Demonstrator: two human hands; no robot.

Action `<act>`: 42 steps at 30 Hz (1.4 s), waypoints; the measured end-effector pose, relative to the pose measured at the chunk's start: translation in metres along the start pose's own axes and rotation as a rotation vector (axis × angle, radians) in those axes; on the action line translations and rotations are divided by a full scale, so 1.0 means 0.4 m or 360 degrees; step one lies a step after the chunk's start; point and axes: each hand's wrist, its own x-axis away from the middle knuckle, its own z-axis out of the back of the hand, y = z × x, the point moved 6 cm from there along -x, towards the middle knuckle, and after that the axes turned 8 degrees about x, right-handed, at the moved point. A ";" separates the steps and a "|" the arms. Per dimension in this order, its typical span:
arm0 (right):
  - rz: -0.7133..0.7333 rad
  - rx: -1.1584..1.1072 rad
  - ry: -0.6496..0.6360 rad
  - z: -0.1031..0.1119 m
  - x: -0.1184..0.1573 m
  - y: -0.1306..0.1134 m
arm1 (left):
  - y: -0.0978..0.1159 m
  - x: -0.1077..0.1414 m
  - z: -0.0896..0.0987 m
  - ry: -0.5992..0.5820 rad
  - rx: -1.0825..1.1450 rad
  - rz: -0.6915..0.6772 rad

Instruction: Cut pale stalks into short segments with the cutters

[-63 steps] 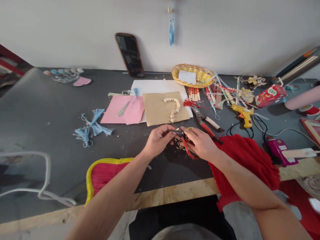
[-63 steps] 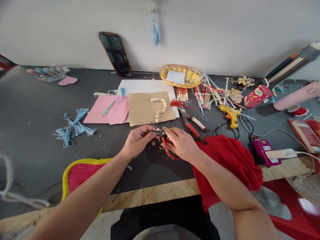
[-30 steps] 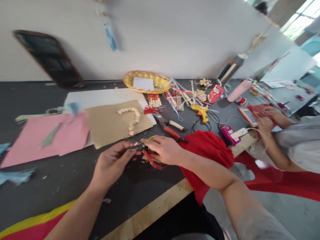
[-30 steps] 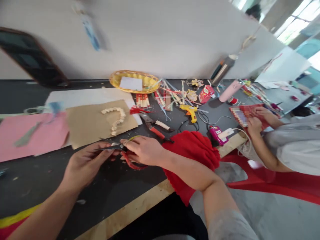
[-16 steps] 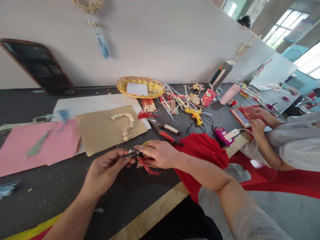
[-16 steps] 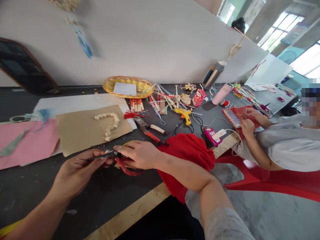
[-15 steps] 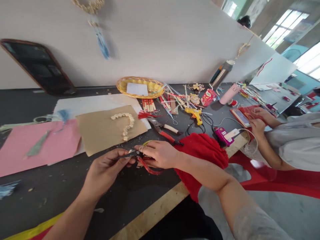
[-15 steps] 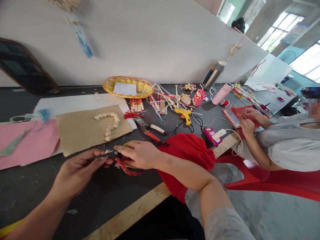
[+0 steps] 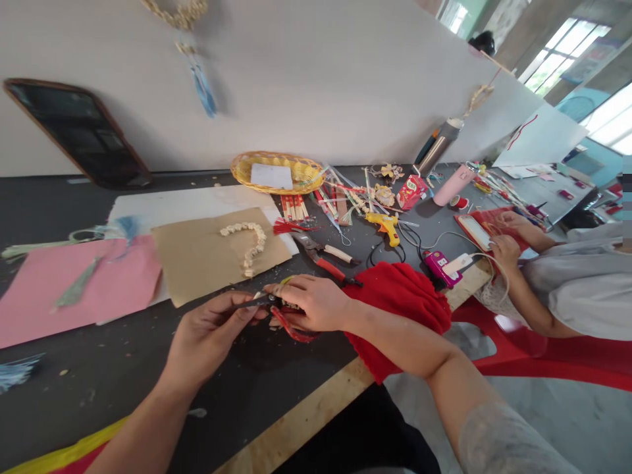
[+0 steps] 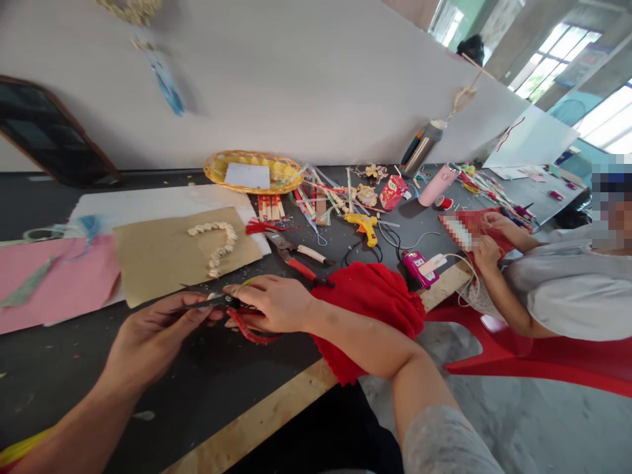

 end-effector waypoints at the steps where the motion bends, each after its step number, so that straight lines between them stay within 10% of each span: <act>1: 0.0007 0.0018 -0.0004 0.000 0.000 0.000 | 0.002 0.001 -0.001 -0.0025 -0.0018 0.0012; 21: -0.0031 0.0025 0.0107 0.010 0.012 -0.019 | -0.006 0.017 -0.015 0.0066 0.0089 0.0029; 29: 0.0048 0.0020 0.0180 0.014 0.013 -0.017 | 0.004 0.018 -0.022 -0.0199 0.0027 -0.0079; 42: -0.0057 0.0037 0.0033 0.001 0.014 -0.013 | 0.010 0.021 -0.025 0.0014 0.0102 -0.0027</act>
